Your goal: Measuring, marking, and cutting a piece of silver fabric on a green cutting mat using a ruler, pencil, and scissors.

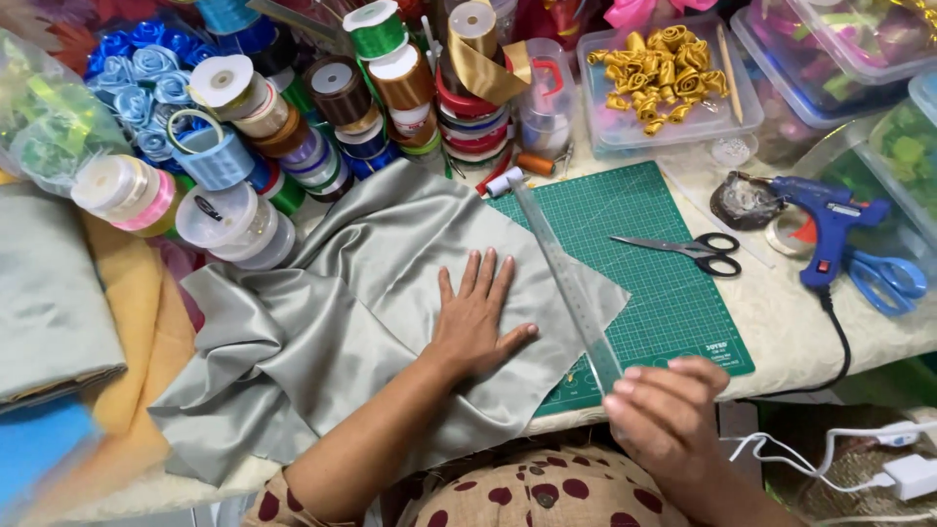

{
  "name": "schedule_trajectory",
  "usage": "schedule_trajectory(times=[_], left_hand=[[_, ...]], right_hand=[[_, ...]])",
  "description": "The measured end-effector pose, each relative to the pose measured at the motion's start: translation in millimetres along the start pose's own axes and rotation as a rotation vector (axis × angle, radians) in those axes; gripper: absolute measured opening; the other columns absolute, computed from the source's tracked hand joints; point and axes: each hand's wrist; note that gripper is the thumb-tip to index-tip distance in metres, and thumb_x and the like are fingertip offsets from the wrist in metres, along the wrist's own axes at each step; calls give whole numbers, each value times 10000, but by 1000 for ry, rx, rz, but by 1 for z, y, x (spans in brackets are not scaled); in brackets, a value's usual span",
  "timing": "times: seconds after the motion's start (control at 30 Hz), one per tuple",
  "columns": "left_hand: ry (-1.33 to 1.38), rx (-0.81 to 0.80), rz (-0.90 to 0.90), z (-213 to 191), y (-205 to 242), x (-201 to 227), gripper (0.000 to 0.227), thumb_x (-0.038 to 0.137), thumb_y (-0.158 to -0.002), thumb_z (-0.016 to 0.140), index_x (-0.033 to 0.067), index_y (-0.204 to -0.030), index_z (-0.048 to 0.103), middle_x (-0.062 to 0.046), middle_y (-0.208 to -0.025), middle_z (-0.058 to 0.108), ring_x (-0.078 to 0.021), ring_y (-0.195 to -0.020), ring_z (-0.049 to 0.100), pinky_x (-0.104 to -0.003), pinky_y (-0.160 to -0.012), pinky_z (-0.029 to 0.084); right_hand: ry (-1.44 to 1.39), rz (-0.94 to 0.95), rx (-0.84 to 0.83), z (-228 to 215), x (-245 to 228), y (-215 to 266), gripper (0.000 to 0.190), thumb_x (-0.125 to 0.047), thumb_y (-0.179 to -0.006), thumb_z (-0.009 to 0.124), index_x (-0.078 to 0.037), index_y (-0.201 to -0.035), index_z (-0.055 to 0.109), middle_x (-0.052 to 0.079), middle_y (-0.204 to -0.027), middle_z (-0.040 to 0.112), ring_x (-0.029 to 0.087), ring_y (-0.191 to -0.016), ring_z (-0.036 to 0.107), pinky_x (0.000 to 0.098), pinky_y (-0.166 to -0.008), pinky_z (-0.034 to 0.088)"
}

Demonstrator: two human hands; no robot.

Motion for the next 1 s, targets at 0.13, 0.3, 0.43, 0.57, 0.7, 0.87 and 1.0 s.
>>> schedule_trajectory(times=[0.13,0.3,0.43,0.57,0.7,0.87,1.0], left_hand=[[-75,28,21,13,-4,-11,999,754,-932,323,117,-1647,38,-166,-1722,-17,-344,-1581,-79,-699,-1172,-76],[-129,73,31,18,-3,-31,999,767,-933,330,115,-1647,82,-160,-1722,13,-335,-1581,-53,-712,-1163,-68],[-143,64,20,16,-4,-37,1000,764,-933,346,116,-1647,85,-150,-1724,-8,-330,-1582,-66,-718,-1163,-49],[-124,5,13,17,-7,-40,1028,787,-917,324,115,-1648,59,-157,-1720,-48,-331,-1575,-111,-714,-1157,-99],[-47,-104,-35,1,-14,-26,1058,716,-902,500,112,-1650,58,-198,-1715,-78,-371,-1573,-131,-729,-1158,-72],[-47,-61,124,10,-37,-13,1122,768,-834,608,117,-1635,168,-209,-1713,43,-392,-1581,3,-799,-1112,6],[-28,-117,120,14,-42,-10,1210,804,-804,602,90,-1641,97,-198,-1718,0,-350,-1587,-38,-752,-1150,-56]], right_hand=[[-132,-215,0,5,12,45,106,-76,-956,702,-122,-1051,698,62,-1042,722,218,-956,721,411,-1028,460],[-343,-163,-291,1,11,76,176,-139,-978,678,-67,-1130,729,116,-1157,744,301,-1085,722,503,-1041,533],[-486,-56,-399,8,11,79,283,-75,-936,726,-22,-1214,709,162,-1241,724,347,-1205,687,610,-1106,492],[-498,-58,-469,14,17,73,263,-37,-975,644,1,-1230,692,200,-1265,703,382,-1209,684,614,-1120,462],[-464,-49,-460,18,13,71,268,-92,-935,741,-37,-1194,708,193,-1271,705,371,-1205,691,608,-1116,473],[-389,13,-574,-23,8,48,393,-56,-940,679,0,-1325,625,231,-1324,654,341,-1218,681,599,-1106,528],[-514,303,-685,-89,5,52,352,-85,-913,668,-67,-1263,701,154,-1324,708,259,-1181,747,366,-993,619]])
Point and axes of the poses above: each hand's wrist, its own y-axis away from the middle knuckle, its own z-axis out of the palm, x = y × z
